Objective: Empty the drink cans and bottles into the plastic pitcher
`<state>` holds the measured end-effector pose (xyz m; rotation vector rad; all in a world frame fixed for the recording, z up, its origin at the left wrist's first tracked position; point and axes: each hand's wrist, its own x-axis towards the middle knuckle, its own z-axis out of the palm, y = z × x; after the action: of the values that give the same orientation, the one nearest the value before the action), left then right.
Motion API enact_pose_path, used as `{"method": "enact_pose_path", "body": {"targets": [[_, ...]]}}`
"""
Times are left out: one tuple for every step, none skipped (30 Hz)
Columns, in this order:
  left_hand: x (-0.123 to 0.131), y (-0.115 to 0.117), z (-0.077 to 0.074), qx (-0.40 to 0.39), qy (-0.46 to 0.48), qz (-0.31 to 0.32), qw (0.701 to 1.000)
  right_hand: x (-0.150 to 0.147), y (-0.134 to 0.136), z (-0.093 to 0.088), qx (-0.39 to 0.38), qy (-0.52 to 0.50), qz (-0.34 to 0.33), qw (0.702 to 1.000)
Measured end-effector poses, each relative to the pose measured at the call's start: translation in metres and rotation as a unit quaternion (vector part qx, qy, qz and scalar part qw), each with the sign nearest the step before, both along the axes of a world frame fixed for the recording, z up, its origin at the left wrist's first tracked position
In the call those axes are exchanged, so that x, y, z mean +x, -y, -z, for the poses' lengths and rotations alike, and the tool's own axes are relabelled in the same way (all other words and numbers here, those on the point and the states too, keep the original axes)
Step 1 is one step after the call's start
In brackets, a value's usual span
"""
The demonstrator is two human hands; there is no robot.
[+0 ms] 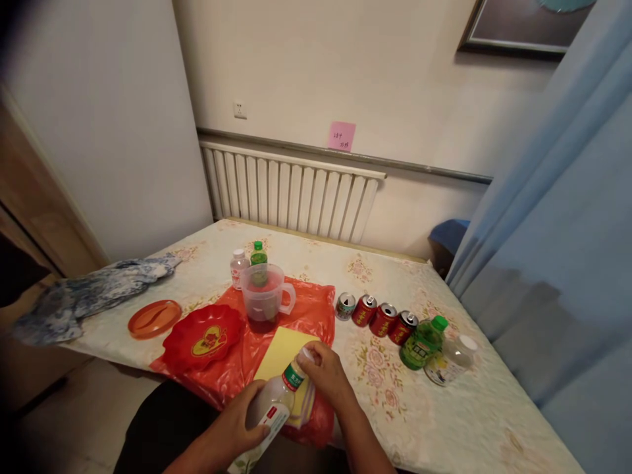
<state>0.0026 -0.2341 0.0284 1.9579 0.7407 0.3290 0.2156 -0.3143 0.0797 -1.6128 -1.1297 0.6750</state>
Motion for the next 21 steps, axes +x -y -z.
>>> {"method": "enact_pose_path", "body": {"targets": [[-0.001, 0.001, 0.001, -0.005, 0.0, 0.001, 1.0, 0.0, 0.0, 0.003, 0.008, -0.024, -0.008, 1.0], [-0.003, 0.002, 0.002, -0.01, 0.0, 0.002, 1.0, 0.001, 0.0, 0.005, 0.018, -0.052, -0.011, 0.998], [-0.005, 0.002, 0.003, -0.015, 0.0, 0.002, 1.0, 0.001, 0.0, 0.009, 0.028, -0.079, -0.008, 0.996], [-0.007, 0.002, 0.005, -0.019, -0.001, 0.0, 1.0, 0.003, -0.001, 0.013, 0.036, -0.102, 0.002, 0.994], [-0.009, 0.002, 0.008, -0.024, 0.0, -0.005, 1.0, 0.005, -0.002, 0.018, 0.041, -0.119, 0.018, 0.992], [-0.012, 0.001, 0.011, -0.031, 0.002, -0.008, 1.0, 0.007, -0.003, 0.023, 0.041, -0.129, 0.039, 0.99], [-0.015, -0.001, 0.014, -0.038, 0.008, -0.01, 0.999, 0.009, -0.005, 0.029, 0.035, -0.134, 0.058, 0.989], [-0.018, -0.003, 0.018, -0.049, 0.016, -0.013, 0.999, 0.012, -0.008, 0.035, 0.026, -0.136, 0.073, 0.988], [-0.021, -0.006, 0.022, -0.064, 0.027, -0.019, 0.997, 0.014, -0.01, 0.042, 0.014, -0.137, 0.083, 0.987], [-0.024, -0.008, 0.026, -0.086, 0.042, -0.026, 0.995, 0.015, -0.013, 0.049, 0.0, -0.138, 0.089, 0.986], [-0.026, -0.011, 0.03, -0.115, 0.061, -0.033, 0.991, 0.016, -0.017, 0.056, -0.015, -0.141, 0.091, 0.986], [-0.029, -0.013, 0.033, -0.151, 0.085, -0.037, 0.984, 0.016, -0.021, 0.062, -0.031, -0.143, 0.09, 0.985], [-0.03, -0.016, 0.037, -0.188, 0.114, -0.038, 0.975, 0.016, -0.025, 0.069, -0.05, -0.143, 0.09, 0.984], [-0.031, -0.018, 0.04, -0.223, 0.144, -0.036, 0.963, 0.014, -0.029, 0.075, -0.071, -0.143, 0.089, 0.983], [-0.031, -0.019, 0.042, -0.254, 0.171, -0.031, 0.951, 0.012, -0.033, 0.08, -0.092, -0.139, 0.087, 0.982], [-0.031, -0.021, 0.044, -0.279, 0.192, -0.03, 0.94, 0.01, -0.037, 0.085, -0.112, -0.132, 0.084, 0.981], [-0.031, -0.022, 0.046, -0.3, 0.207, -0.032, 0.931, 0.008, -0.04, 0.089, -0.131, -0.121, 0.08, 0.981], [-0.031, -0.023, 0.048, -0.318, 0.217, -0.038, 0.922, 0.006, -0.043, 0.092, -0.147, -0.106, 0.077, 0.98], [-0.031, -0.025, 0.05, -0.334, 0.224, -0.046, 0.914, 0.004, -0.046, 0.094, -0.159, -0.088, 0.073, 0.981], [-0.031, -0.026, 0.051, -0.347, 0.231, -0.051, 0.908, 0.003, -0.047, 0.095, -0.168, -0.065, 0.069, 0.981], [-0.032, -0.026, 0.052, -0.357, 0.24, -0.054, 0.901, 0.002, -0.048, 0.095, -0.172, -0.039, 0.066, 0.982]]}}
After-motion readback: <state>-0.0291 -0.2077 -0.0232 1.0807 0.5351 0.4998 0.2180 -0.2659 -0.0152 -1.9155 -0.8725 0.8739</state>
